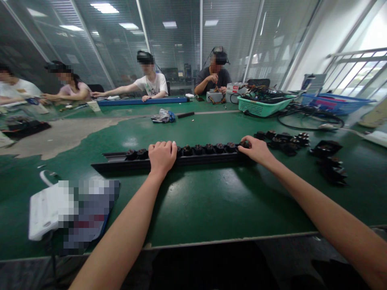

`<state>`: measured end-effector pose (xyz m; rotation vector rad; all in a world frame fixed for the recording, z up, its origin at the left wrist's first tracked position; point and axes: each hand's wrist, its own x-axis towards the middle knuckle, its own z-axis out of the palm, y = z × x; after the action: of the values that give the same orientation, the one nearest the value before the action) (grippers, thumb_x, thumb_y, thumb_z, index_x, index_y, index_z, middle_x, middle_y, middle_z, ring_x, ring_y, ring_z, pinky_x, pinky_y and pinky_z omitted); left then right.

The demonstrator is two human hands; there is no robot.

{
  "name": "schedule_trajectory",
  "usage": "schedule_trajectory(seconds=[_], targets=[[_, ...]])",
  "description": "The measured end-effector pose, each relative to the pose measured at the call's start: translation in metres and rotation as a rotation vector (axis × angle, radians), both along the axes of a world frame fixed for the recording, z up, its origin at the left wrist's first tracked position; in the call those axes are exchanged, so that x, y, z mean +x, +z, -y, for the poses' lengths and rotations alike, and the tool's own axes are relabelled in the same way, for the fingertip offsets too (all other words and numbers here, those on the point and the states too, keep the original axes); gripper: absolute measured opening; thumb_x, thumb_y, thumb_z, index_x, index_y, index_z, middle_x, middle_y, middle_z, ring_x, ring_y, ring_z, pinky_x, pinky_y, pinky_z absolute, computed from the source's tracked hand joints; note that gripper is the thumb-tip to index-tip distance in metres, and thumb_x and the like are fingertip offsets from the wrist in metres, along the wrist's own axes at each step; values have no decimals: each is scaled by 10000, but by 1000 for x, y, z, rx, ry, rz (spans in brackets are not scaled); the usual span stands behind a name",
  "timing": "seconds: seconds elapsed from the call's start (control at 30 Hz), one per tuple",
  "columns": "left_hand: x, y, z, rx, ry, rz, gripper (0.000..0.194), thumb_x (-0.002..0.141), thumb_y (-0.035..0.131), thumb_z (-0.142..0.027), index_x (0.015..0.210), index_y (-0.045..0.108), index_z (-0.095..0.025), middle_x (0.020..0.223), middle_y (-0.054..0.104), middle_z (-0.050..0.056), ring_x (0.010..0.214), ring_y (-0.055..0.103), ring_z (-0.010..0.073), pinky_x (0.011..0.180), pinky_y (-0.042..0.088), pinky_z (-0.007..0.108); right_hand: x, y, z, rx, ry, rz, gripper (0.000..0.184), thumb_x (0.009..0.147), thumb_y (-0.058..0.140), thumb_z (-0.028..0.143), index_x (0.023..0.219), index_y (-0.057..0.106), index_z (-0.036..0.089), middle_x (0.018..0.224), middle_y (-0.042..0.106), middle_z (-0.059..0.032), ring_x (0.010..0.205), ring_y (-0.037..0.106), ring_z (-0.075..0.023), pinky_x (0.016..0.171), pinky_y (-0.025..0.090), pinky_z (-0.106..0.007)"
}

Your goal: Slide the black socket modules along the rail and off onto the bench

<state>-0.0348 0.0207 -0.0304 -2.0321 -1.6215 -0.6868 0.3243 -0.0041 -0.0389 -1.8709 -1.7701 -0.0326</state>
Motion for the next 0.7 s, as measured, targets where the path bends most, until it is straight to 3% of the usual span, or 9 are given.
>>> schedule_trajectory(seconds=[0.7], targets=[[0,1,1,-18,4,9,521,1037,231,-388,886,688,-191,940,736,142,942,618,295,821,335,430,24,4,0,-78,-39,31,369,758,555,455,1006,660,203,882,669,-85,787,600,-243,741,435,-356]])
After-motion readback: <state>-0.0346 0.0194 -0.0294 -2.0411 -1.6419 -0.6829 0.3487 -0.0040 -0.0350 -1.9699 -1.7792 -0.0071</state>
